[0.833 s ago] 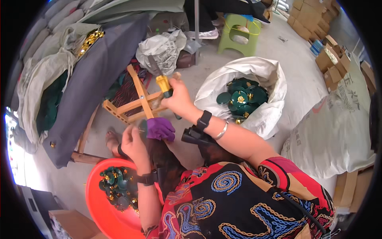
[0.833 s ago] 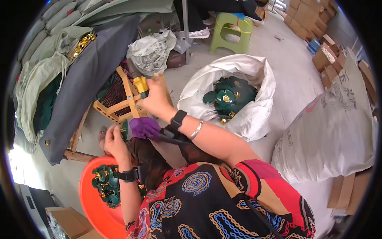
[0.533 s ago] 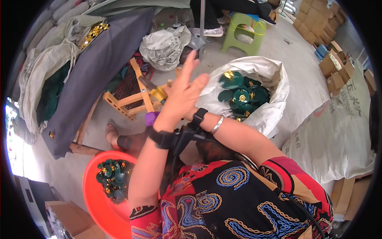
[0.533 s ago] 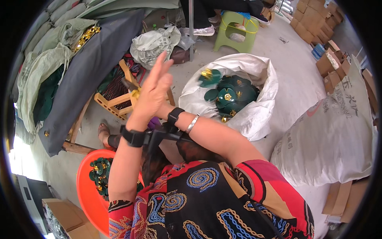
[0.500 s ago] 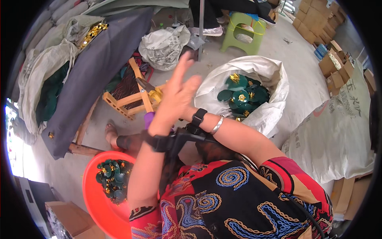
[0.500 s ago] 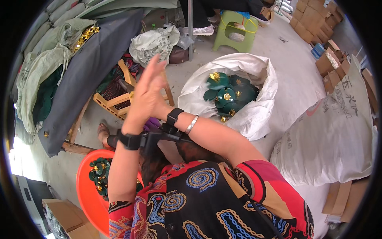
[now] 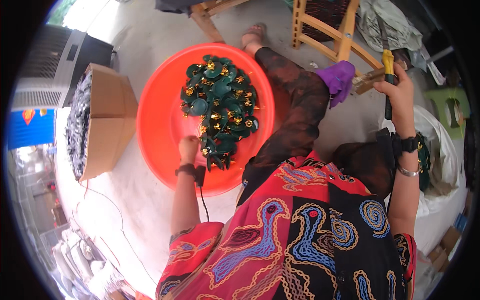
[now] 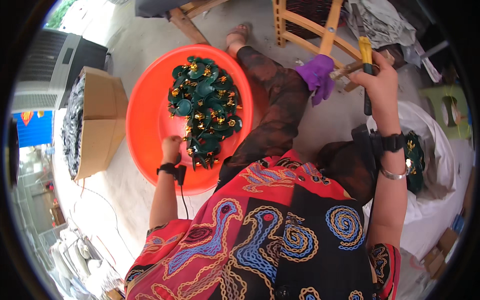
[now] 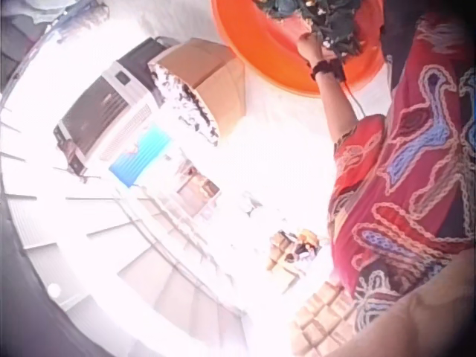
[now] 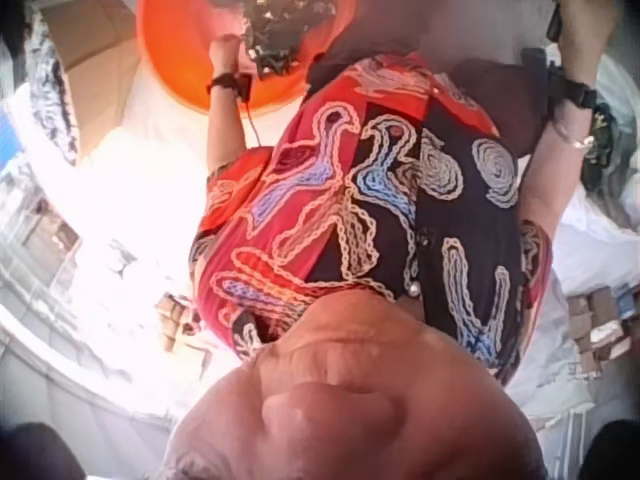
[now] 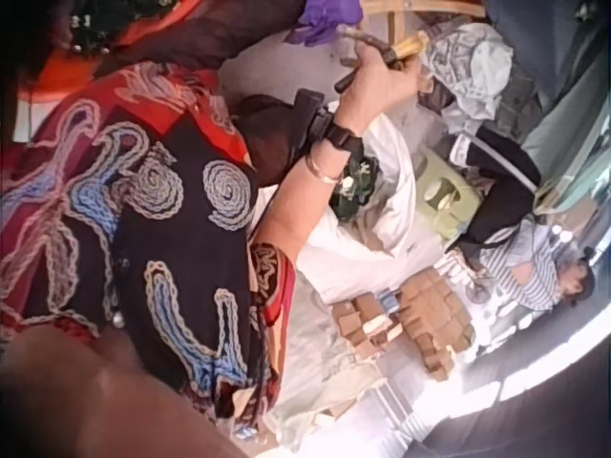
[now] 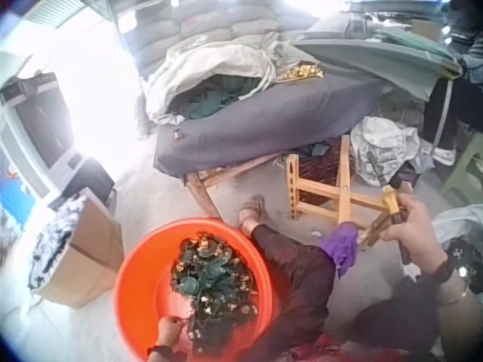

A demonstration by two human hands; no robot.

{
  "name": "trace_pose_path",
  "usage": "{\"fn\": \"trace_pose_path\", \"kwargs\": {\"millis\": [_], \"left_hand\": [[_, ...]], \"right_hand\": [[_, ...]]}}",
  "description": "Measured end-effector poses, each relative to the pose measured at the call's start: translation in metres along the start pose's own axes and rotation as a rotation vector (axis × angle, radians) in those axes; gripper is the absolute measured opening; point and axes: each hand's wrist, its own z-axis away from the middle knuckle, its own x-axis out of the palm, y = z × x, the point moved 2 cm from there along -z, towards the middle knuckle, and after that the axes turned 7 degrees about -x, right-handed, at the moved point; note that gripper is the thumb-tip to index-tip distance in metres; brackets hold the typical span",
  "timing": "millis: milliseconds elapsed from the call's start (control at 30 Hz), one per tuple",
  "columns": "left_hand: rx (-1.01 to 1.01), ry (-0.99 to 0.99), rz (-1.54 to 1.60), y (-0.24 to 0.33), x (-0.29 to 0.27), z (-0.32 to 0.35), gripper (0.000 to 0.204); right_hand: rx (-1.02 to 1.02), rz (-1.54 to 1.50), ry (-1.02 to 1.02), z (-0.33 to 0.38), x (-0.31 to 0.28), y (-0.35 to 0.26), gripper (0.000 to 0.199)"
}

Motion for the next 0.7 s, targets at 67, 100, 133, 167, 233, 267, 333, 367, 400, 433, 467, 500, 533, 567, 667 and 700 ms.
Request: {"fn": "trace_pose_path", "kwargs": {"millis": [67, 100, 133, 167, 233, 267, 333, 367, 400, 433, 467, 500, 533, 567, 667, 700], "left_hand": [[-0.026, -0.21, 0.007, 0.01, 0.013, 0.037, 0.031], [0.033, -0.221, -0.059, 0.013, 0.019, 0.052, 0.032], [0.096, -0.233, -0.124, 0.02, 0.027, 0.062, 0.033], [0.094, -0.235, -0.116, 0.028, 0.032, 0.066, 0.033], [0.277, -0.104, -0.331, 0.051, 0.04, 0.067, 0.026], [0.291, -0.104, -0.319, 0.055, 0.043, 0.062, 0.026], [0.236, -0.269, -0.363, 0.053, 0.049, 0.041, 0.019], [0.242, -0.268, -0.38, 0.047, 0.048, 0.03, 0.019], [0.282, -0.329, -0.342, 0.066, 0.037, 0.024, 0.021], [0.206, -0.317, -0.187, 0.074, 0.025, 0.018, 0.024], [0.167, -0.466, 0.137, 0.092, 0.012, 0.009, 0.017], [-0.001, -0.547, 0.455, 0.121, 0.001, 0.008, 0.016], [0.04, -0.576, 0.576, 0.181, -0.028, 0.022, 0.02], [0.136, -0.606, 0.702, 0.211, -0.042, 0.025, 0.025], [0.288, -0.851, 0.959, 0.328, -0.057, 0.052, 0.038], [0.372, -0.921, 1.073, 0.353, -0.056, 0.061, 0.038]], "right_hand": [[0.024, 0.053, 0.001, 0.002, -0.001, 0.005, 0.056], [0.015, 0.02, -0.005, 0.004, 0.005, 0.005, 0.058], [0.016, 0.028, -0.011, 0.004, 0.007, 0.007, 0.058], [0.024, 0.012, -0.022, 0.002, 0.01, 0.006, 0.057], [0.027, 0.01, -0.027, 0.002, 0.009, 0.002, 0.056], [0.057, -0.012, -0.024, 0.004, 0.006, -0.003, 0.055], [0.074, -0.018, 0.004, 0.004, 0.006, -0.006, 0.054], [0.048, -0.027, 0.008, 0.003, 0.007, -0.002, 0.054], [0.027, -0.024, 0.024, 0.003, 0.003, 0.006, 0.054], [0.043, -0.061, 0.057, 0.003, 0.002, 0.007, 0.055], [0.052, -0.091, 0.097, 0.004, -0.001, 0.004, 0.056], [0.026, -0.121, 0.154, 0.004, -0.004, 0.003, 0.056], [0.006, -0.146, 0.211, 0.006, -0.009, 0.002, 0.056], [-0.024, -0.21, 0.241, 0.007, -0.007, -0.006, 0.053], [-0.112, -0.211, 0.284, 0.01, -0.015, -0.014, 0.051], [-0.159, -0.154, 0.274, 0.008, -0.012, -0.014, 0.051]]}}
